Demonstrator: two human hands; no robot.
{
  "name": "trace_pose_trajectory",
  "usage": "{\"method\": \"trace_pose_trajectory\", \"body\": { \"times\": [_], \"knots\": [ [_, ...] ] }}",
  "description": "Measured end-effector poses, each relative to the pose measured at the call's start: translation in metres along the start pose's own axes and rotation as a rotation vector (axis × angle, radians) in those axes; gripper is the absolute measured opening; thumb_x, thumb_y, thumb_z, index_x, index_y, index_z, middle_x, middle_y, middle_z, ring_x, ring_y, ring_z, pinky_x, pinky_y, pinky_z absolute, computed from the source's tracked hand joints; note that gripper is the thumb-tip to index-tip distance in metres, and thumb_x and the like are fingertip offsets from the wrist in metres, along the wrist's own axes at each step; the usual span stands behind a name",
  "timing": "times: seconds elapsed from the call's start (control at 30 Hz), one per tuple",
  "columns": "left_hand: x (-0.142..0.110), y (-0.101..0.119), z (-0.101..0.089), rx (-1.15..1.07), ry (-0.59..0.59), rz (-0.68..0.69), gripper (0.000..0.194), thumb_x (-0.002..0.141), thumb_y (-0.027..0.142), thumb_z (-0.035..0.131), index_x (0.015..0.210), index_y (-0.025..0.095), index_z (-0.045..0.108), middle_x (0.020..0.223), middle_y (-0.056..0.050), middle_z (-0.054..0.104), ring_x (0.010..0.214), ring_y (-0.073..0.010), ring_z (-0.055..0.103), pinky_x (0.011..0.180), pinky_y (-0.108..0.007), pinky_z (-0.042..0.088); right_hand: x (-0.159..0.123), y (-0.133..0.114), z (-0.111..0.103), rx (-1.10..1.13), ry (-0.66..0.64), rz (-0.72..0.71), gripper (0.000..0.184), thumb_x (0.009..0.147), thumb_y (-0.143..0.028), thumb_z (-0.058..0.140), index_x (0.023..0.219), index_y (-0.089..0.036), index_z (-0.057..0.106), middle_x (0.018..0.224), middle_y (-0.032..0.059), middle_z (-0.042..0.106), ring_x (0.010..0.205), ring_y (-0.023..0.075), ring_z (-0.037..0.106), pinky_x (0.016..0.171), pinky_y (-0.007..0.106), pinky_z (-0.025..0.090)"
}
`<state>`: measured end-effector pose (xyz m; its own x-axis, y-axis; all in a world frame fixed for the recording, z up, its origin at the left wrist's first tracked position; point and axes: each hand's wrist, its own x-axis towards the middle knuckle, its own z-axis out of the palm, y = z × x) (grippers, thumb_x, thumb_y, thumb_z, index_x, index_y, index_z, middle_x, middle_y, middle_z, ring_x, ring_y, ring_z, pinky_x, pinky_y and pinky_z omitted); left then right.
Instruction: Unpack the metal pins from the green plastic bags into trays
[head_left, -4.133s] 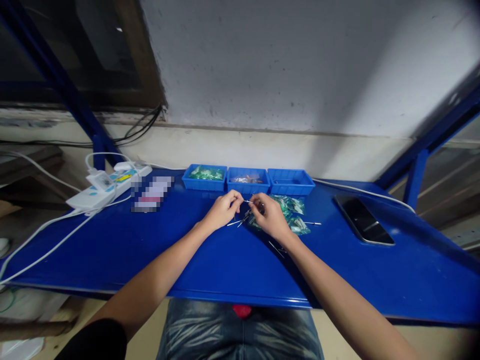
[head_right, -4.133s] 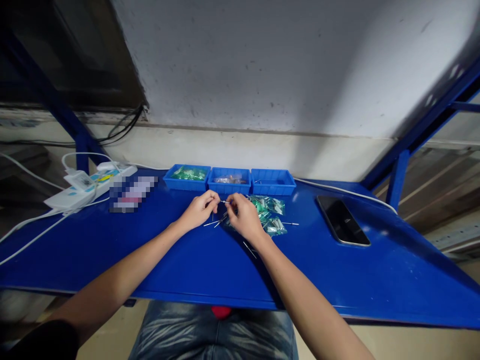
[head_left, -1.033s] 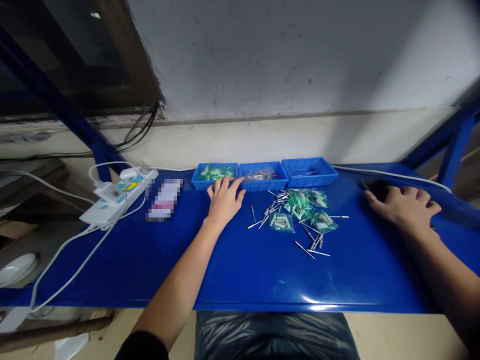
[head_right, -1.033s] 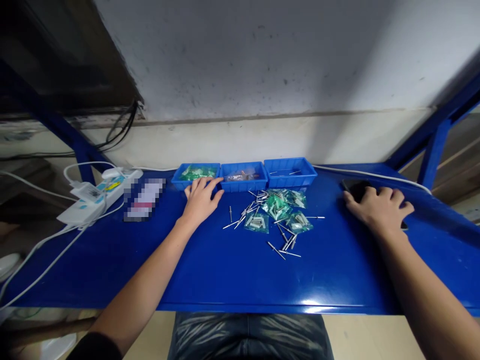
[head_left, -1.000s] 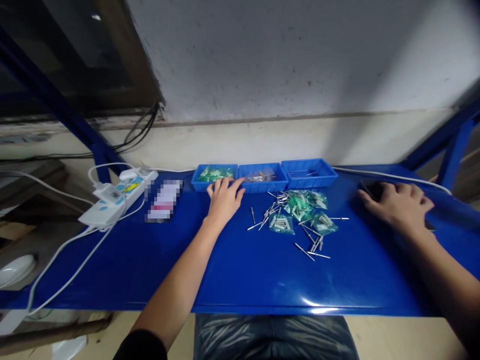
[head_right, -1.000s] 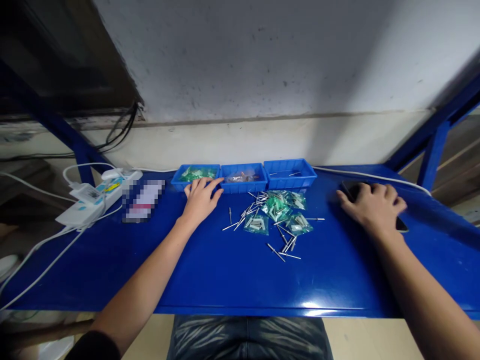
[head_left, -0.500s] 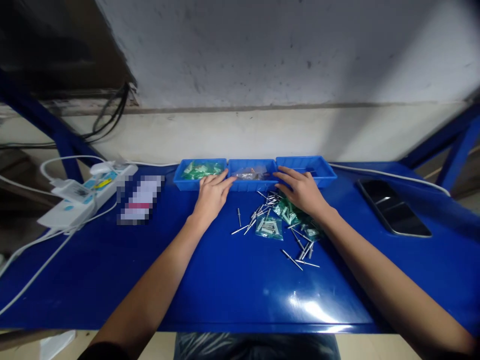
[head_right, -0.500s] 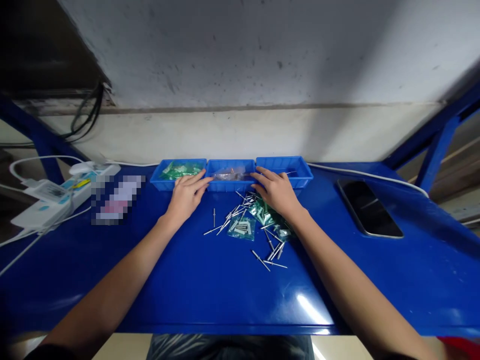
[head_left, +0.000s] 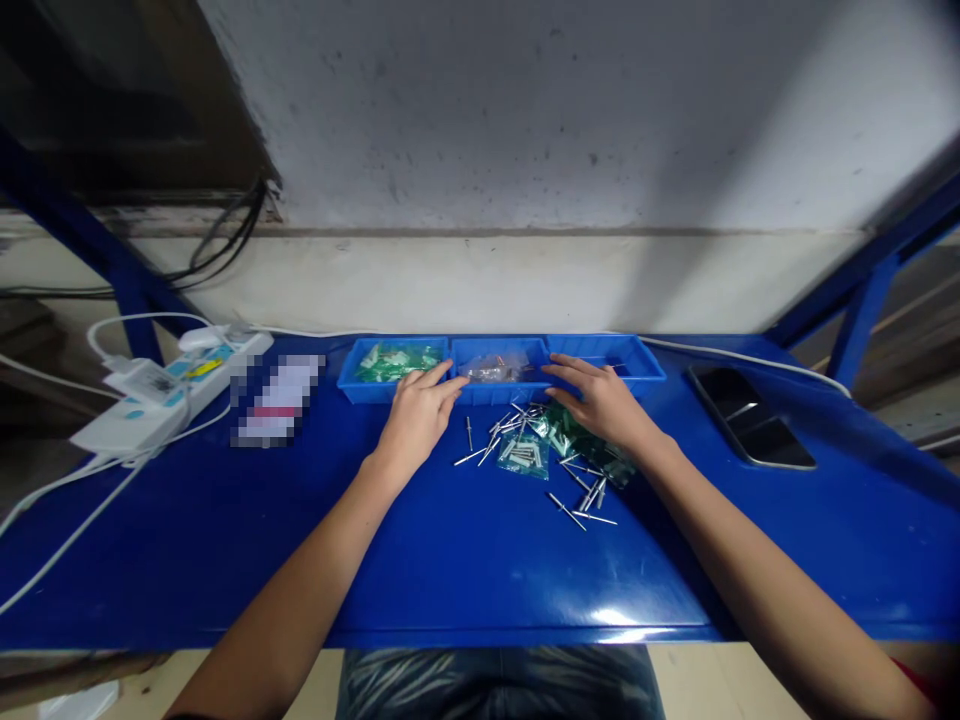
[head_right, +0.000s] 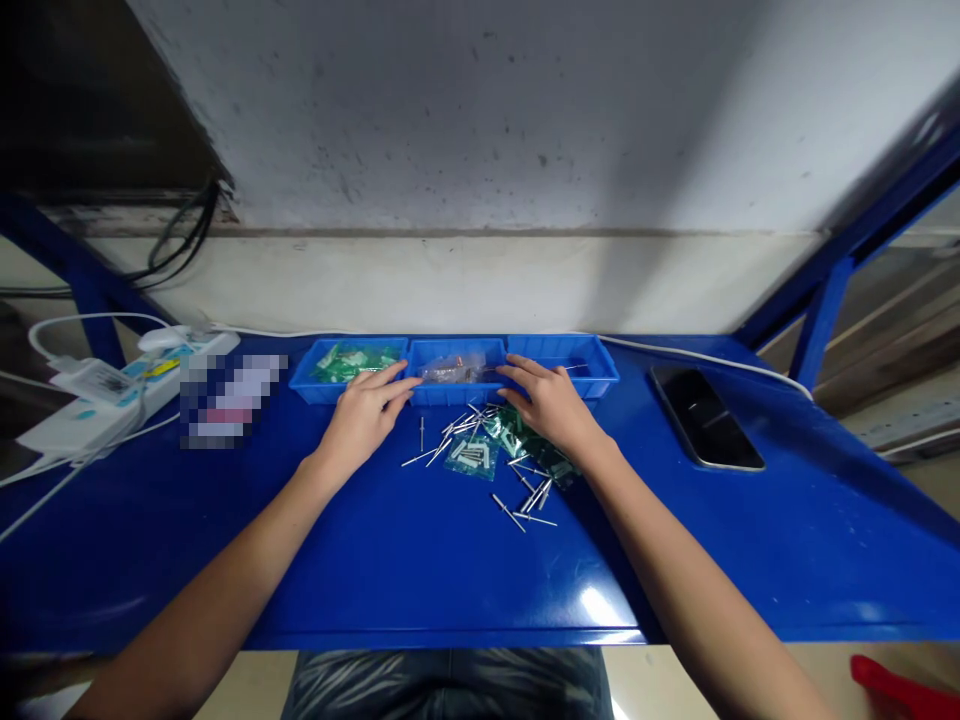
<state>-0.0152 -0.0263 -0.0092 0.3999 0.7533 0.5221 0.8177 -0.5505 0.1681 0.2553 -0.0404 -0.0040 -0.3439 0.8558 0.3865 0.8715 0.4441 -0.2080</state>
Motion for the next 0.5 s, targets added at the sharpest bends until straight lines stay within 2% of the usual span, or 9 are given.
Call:
{"method": "trace_pose_trajectory", "body": {
  "times": [0.17,0.37,0.43,0.5],
  "knots": [
    [-0.004,0.007,-0.011,0.032,-0.071,-0.031,0.026,0.087,0.018,0.050,0.105,0.025,0.068,0.125,-0.006,0.059,0.099,-0.0237,0.059,0.088,-0.043,0.047,-0.005,-0.006,-0.008,0.016,-0.046,-0.023,0.036,0.089,-0.031,0.048,0.121,-0.021,0.058,0.131,0.0105,0.053,0.111,0.0284,0.058,0.088,0.047,0.049],
    [-0.006,0.011,-0.017,0.061,-0.117,-0.015,0.026,0.088,0.023,0.049,0.107,0.022,0.066,0.124,-0.009,0.057,0.109,-0.0270,0.054,0.093,-0.046,0.044,-0.006,-0.006,-0.013,0.075,-0.064,-0.040,0.037,0.089,-0.031,0.047,0.124,-0.021,0.057,0.132,0.0107,0.052,0.113,0.0278,0.056,0.093,0.047,0.047],
    [-0.006,0.015,-0.019,0.079,-0.080,-0.014,0.027,0.087,0.028,0.051,0.109,0.021,0.065,0.125,-0.010,0.055,0.115,-0.0298,0.048,0.094,-0.049,0.042,-0.007,-0.004,-0.021,0.115,-0.020,-0.033,0.039,0.089,-0.034,0.047,0.123,-0.019,0.056,0.127,0.0114,0.057,0.113,0.0264,0.056,0.094,0.045,0.045],
    [-0.006,0.021,-0.021,0.080,-0.004,-0.015,0.027,0.086,0.031,0.052,0.109,0.020,0.063,0.123,-0.010,0.055,0.117,-0.0314,0.044,0.094,-0.050,0.041,-0.008,-0.002,-0.034,0.147,0.094,0.026,0.037,0.089,-0.036,0.046,0.118,-0.018,0.059,0.116,0.0105,0.064,0.107,0.0244,0.059,0.089,0.041,0.047]
  ]
}}
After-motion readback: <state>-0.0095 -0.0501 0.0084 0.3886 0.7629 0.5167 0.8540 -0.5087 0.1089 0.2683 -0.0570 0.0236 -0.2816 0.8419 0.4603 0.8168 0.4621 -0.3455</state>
